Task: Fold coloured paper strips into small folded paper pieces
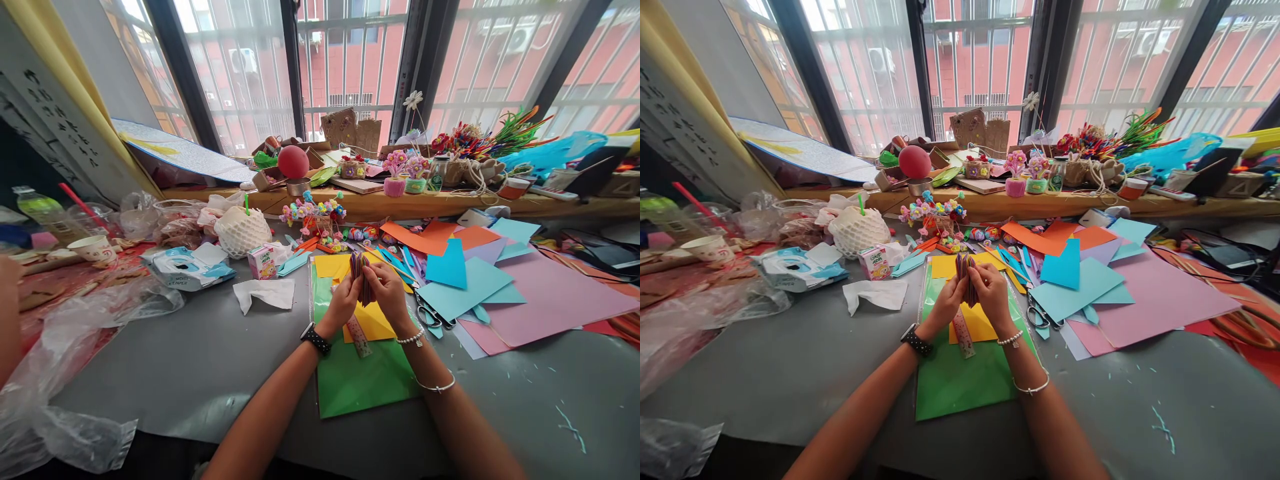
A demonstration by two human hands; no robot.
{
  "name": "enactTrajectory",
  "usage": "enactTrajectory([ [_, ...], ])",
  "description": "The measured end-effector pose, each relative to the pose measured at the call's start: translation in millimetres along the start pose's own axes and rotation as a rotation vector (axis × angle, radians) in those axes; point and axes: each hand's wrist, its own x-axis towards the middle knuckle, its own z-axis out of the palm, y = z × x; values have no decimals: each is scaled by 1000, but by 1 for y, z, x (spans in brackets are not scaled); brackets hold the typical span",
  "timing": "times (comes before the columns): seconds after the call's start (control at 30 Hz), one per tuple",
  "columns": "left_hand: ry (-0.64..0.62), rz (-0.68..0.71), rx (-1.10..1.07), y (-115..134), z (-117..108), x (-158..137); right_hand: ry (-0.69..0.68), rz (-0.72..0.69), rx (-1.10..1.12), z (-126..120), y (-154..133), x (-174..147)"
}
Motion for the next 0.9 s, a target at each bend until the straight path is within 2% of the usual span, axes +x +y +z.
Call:
enactTrajectory([
  [0.2, 4, 23, 73, 6, 2, -1, -16, 7, -95, 1, -1, -1],
  [0.4, -39, 32, 48, 3, 3, -2, 51, -84, -269, 2, -2, -4],
  [0.6, -49, 28, 64, 6, 3, -1, 104, -35, -160, 2, 3, 0],
  [0.9, -86, -29, -47, 11, 3, -3, -15, 96, 80, -2, 4, 0],
])
